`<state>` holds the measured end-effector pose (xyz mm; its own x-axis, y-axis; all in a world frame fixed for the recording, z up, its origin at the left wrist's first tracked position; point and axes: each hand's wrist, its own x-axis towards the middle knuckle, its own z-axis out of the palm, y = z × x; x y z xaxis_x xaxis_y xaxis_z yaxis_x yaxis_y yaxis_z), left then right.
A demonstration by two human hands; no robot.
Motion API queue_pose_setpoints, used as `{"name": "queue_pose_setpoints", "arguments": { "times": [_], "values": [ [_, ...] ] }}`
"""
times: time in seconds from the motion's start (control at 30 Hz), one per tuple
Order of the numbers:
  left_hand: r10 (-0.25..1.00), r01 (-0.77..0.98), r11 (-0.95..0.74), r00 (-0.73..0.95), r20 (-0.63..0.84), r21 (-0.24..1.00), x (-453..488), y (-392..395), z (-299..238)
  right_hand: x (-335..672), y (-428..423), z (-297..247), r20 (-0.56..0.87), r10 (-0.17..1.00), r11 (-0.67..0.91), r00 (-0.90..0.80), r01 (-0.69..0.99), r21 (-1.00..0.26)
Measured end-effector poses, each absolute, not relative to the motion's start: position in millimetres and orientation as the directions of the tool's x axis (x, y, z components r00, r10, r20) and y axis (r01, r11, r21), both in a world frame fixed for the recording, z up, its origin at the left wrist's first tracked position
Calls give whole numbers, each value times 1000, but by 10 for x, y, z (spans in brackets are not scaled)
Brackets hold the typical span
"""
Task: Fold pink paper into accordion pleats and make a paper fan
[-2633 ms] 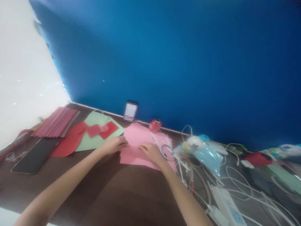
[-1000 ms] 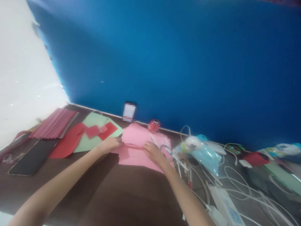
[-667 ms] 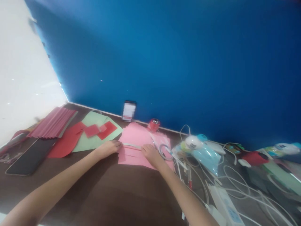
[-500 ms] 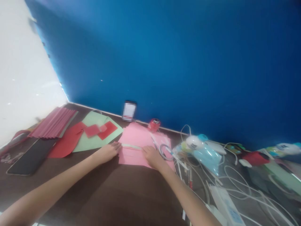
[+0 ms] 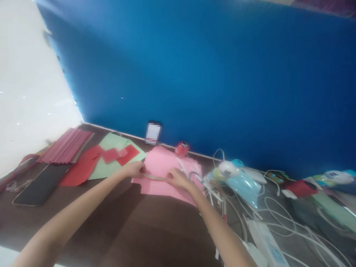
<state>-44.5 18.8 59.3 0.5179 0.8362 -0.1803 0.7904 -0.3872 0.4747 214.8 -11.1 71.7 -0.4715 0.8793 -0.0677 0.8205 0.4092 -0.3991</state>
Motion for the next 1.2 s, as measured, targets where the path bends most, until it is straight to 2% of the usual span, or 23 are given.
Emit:
{"name": "queue_pose_setpoints", "arguments": {
  "times": [0.07,0.13,0.2,0.27,0.33,0.43,0.53,0.63,0.77,0.93,1.07,1.2],
  "values": [
    [843,782,-389,515,-153,488,-432,132,628,2152,-126,755,-20,880,431,-474,817,-383],
    [870,784,-377,483,-102,493,-409,64,678,2169,-144,776,95,877,475,-471,820,-318],
    [905,797,-359,424,-26,486,-386,2,722,2196,-172,764,262,823,554,-503,814,-177],
    [915,811,-391,394,89,435,-378,-46,734,2225,-208,720,388,718,628,-578,778,-1],
    [871,803,-491,448,201,337,-387,-82,698,2247,-247,657,410,637,674,-653,730,116],
    [759,740,-645,594,267,189,-423,-121,560,2263,-293,557,366,596,707,-715,683,182],
    [697,704,-705,664,271,86,-460,-153,399,2266,-321,470,294,601,735,-743,658,163],
    [672,686,-726,689,272,57,-489,-171,305,2266,-337,394,218,615,754,-758,646,118],
    [694,684,-715,672,258,144,-538,-143,298,2279,-343,325,175,655,739,-736,671,57],
    [656,599,-754,707,264,268,-645,-78,300,2300,-339,314,168,656,744,-736,668,19],
    [654,591,-755,713,253,284,-696,-42,275,2301,-334,340,169,681,727,-712,686,-39],
    [665,607,-742,718,205,283,-667,-8,353,2262,-323,433,146,744,668,-652,729,-153]
  ]
}}
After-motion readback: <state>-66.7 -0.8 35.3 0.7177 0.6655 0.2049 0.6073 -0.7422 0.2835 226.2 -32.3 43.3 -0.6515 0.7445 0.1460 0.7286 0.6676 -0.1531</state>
